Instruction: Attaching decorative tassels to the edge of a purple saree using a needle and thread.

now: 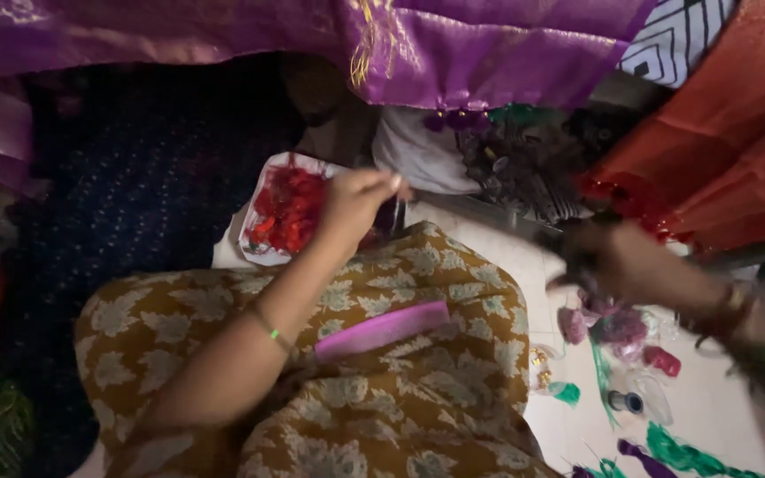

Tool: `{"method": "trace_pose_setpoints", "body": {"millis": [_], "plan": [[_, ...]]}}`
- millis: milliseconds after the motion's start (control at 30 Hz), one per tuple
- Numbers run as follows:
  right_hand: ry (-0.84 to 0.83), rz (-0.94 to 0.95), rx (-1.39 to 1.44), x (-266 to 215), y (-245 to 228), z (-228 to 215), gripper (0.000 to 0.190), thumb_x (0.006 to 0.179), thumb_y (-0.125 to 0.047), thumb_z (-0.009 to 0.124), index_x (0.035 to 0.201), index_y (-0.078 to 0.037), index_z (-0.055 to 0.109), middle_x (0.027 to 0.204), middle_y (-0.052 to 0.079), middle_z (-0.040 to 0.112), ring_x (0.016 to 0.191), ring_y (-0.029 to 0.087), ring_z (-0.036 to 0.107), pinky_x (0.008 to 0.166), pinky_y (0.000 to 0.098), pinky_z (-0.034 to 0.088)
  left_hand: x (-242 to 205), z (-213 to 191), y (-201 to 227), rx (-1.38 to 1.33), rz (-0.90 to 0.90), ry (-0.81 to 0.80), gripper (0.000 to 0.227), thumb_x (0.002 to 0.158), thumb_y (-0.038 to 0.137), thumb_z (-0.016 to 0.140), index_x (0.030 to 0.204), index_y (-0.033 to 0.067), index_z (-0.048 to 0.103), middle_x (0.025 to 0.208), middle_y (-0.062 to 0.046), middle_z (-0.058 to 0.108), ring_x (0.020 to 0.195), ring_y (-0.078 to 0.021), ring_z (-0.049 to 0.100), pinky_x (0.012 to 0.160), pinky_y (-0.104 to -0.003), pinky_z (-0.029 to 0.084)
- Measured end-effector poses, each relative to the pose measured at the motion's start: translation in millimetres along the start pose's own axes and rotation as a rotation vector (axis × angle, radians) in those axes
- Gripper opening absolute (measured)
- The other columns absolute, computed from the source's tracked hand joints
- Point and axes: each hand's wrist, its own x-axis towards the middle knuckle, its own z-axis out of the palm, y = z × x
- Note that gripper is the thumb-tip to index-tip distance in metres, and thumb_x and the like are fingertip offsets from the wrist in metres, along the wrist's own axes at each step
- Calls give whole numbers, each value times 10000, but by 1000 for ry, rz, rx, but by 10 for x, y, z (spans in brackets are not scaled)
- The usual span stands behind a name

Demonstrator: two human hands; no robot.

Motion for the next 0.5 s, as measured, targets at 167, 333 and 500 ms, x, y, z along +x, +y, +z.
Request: {"method": "trace_pose_setpoints", "body": {"millis": [167, 333, 500], "plan": [[-244, 14, 231, -190, -143, 1133, 376, 861, -233, 742, 1220, -125, 711, 951, 79, 799, 712, 164, 766, 630, 311, 622, -430, -154, -11, -125, -130, -69, 201, 957, 154, 662, 955, 6, 798, 944, -76, 808, 917, -155, 726, 906, -304, 545], [-305, -195, 325, 139, -594, 1464, 524, 848, -81, 689, 1370, -115, 657, 1246, 126, 744, 947, 240, 734, 772, 350, 609, -583, -10, 330, -422, -302, -174, 232, 985, 179, 639, 1008, -11, 769, 994, -112, 796, 974, -222, 745, 937, -357, 557], [189, -75, 1025, 784, -1210, 1462, 679, 897, 45, 616, 1516, -88, 371, 1402, 62, 600, 1118, 206, 722, 916, 354, 589, -611, 13, 674, -722, -387, -229, 242, 1018, 214, 563, 1112, 30, 688, 1113, -140, 764, 1080, -258, 744, 1007, -448, 575]]}}
